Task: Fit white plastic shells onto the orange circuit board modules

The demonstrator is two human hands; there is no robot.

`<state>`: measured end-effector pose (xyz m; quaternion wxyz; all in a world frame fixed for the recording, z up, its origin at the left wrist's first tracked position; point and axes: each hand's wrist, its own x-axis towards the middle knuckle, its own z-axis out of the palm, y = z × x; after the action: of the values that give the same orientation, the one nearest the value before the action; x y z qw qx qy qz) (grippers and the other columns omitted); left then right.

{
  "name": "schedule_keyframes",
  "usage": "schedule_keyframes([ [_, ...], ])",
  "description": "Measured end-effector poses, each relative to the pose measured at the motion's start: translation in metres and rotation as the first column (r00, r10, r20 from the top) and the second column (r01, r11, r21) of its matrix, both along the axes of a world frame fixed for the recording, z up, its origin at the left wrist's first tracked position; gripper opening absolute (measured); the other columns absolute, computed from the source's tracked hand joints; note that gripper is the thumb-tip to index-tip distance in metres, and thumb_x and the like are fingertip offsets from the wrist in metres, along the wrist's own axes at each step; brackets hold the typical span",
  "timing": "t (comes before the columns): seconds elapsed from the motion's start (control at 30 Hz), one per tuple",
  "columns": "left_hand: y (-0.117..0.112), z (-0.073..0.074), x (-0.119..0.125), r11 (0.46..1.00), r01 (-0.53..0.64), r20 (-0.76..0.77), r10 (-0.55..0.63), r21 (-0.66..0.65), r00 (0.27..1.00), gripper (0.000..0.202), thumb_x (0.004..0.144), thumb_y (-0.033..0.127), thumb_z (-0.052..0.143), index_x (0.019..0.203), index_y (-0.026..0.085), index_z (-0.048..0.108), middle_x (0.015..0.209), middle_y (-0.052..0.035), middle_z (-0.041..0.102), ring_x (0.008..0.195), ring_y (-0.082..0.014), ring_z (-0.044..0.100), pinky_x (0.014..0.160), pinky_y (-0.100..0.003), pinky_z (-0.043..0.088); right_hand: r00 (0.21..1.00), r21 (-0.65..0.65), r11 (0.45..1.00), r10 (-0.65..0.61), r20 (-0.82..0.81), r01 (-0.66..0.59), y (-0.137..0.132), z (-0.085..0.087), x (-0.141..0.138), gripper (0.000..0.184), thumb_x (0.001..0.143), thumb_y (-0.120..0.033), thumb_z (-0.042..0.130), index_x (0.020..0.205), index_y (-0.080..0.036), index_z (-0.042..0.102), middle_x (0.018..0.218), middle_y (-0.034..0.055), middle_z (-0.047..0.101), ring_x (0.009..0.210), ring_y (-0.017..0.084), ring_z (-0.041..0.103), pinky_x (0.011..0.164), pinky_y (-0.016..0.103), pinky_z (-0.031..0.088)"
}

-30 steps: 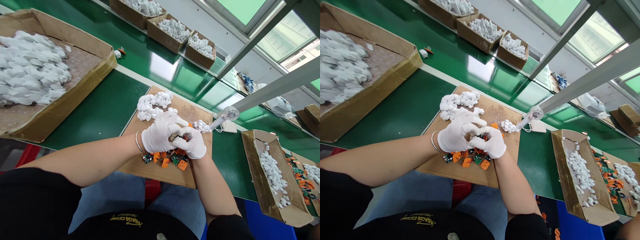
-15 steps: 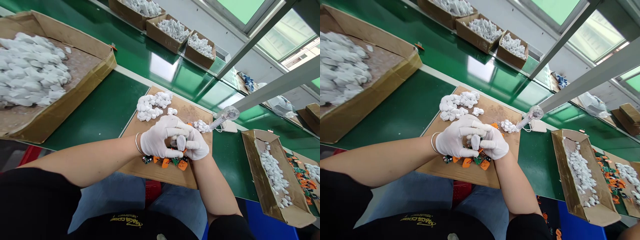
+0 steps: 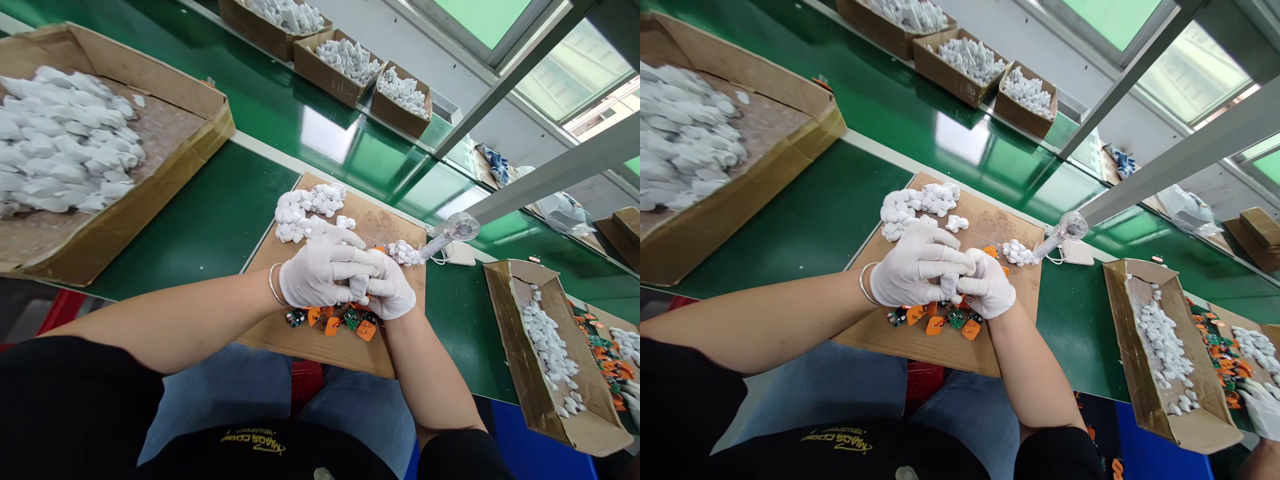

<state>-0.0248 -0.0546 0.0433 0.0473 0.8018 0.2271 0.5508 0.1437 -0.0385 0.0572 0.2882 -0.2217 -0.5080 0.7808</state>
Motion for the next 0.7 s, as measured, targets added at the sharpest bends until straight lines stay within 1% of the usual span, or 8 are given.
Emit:
schedule_keyframes([
  [0.07, -0.0016, -0.0007, 0.0003, 0.999, -0.014, 0.0, 0.014, -0.043, 1.0, 0.041, 0.079, 0.042, 0.077, 0.114, 0.024, 0.067, 0.106, -0.0053, 0.076, 0.093, -0.0252, 0.069, 0.082, -0.047, 0.056, 0.999, -0.002, 0.999, -0.034, 0.004, 0.034, 0.0015, -0.0019, 0.0007, 0.047, 0.059, -0.047, 0.088, 0.066, -0.02, 0.051, 0.052, -0.0019, 0.058, 0.047, 0.012, 0.047, 0.046, 0.026, 0.038],
  [0.13, -0.0033, -0.0029, 0.0006, 0.992, -0.054, 0.0, 0.055, -0.11, 0.999, 0.062, 0.074, 0.051, 0.08, 0.125, 0.021, 0.062, 0.12, -0.0113, 0.071, 0.103, -0.0291, 0.067, 0.089, -0.052, 0.054, 0.997, 0.001, 0.997, -0.08, 0.015, 0.08, 0.0023, -0.003, 0.0012, 0.048, 0.056, -0.047, 0.09, 0.067, -0.021, 0.051, 0.055, -0.0012, 0.059, 0.052, 0.014, 0.049, 0.049, 0.028, 0.04],
  [0.2, -0.004, -0.005, 0.0006, 0.988, -0.086, 0.026, 0.09, -0.131, 0.996, 0.074, 0.071, 0.055, 0.081, 0.132, 0.02, 0.056, 0.13, -0.014, 0.066, 0.109, -0.0305, 0.066, 0.094, -0.053, 0.053, 0.992, 0.014, 0.993, -0.12, 0.026, 0.12, 0.002, -0.0023, 0.0008, 0.049, 0.054, -0.045, 0.091, 0.067, -0.021, 0.05, 0.056, -0.0013, 0.06, 0.054, 0.015, 0.051, 0.052, 0.029, 0.042],
  [0.23, -0.0038, -0.0056, 0.0004, 0.99, -0.081, 0.041, 0.087, -0.112, 0.995, 0.072, 0.072, 0.054, 0.081, 0.132, 0.021, 0.056, 0.128, -0.0129, 0.067, 0.108, -0.0293, 0.066, 0.094, -0.052, 0.053, 0.992, 0.021, 0.993, -0.12, 0.034, 0.119, 0.0015, -0.0013, 0.0002, 0.049, 0.055, -0.045, 0.091, 0.067, -0.021, 0.05, 0.056, -0.0016, 0.059, 0.054, 0.015, 0.05, 0.052, 0.029, 0.043],
  [0.33, -0.0015, -0.0056, -0.0003, 0.998, -0.01, 0.041, 0.012, -0.056, 0.999, 0.048, 0.077, 0.044, 0.079, 0.119, 0.025, 0.064, 0.108, -0.0046, 0.076, 0.099, -0.0241, 0.068, 0.089, -0.045, 0.054, 0.996, 0.036, 0.997, -0.076, 0.045, 0.074, -0.0007, 0.0024, -0.0022, 0.047, 0.057, -0.044, 0.091, 0.064, -0.021, 0.05, 0.054, -0.0015, 0.058, 0.052, 0.015, 0.05, 0.05, 0.029, 0.042],
  [0.43, 0.0006, -0.0048, -0.0002, 0.99, 0.037, 0.008, -0.036, -0.135, 0.999, 0.032, 0.08, 0.043, 0.075, 0.106, 0.027, 0.07, 0.098, -0.0017, 0.078, 0.096, -0.0228, 0.069, 0.085, -0.042, 0.055, 0.997, 0.031, 0.997, -0.071, 0.037, 0.07, -0.0027, 0.0033, -0.0029, 0.049, 0.056, -0.041, 0.092, 0.062, -0.02, 0.048, 0.056, -0.001, 0.058, 0.052, 0.015, 0.053, 0.05, 0.029, 0.043],
  [0.57, 0.0005, -0.0044, 0.0009, 0.984, 0.05, 0.021, -0.048, -0.171, 0.999, 0.027, 0.08, 0.044, 0.074, 0.101, 0.026, 0.071, 0.1, -0.0027, 0.077, 0.097, -0.0228, 0.069, 0.084, -0.041, 0.057, 0.996, 0.007, 0.996, -0.088, 0.012, 0.088, -0.0024, 0.0003, -0.0008, 0.042, 0.058, -0.033, 0.093, 0.061, -0.018, 0.053, 0.056, -0.0006, 0.061, 0.05, 0.014, 0.053, 0.048, 0.027, 0.042],
  [0.7, -0.001, 0.0004, 0.0009, 0.967, 0.12, 0.0, -0.123, -0.226, 0.992, 0.032, 0.077, 0.041, 0.075, 0.105, 0.026, 0.068, 0.093, -0.0015, 0.076, 0.095, -0.0226, 0.068, 0.09, -0.042, 0.055, 0.999, 0.025, 1.0, -0.008, -0.046, 0.009, 0.0004, -0.0017, 0.0023, 0.031, 0.065, -0.034, 0.087, 0.064, -0.015, 0.062, 0.06, 0.0013, 0.06, 0.056, 0.014, 0.054, 0.049, 0.026, 0.042],
])
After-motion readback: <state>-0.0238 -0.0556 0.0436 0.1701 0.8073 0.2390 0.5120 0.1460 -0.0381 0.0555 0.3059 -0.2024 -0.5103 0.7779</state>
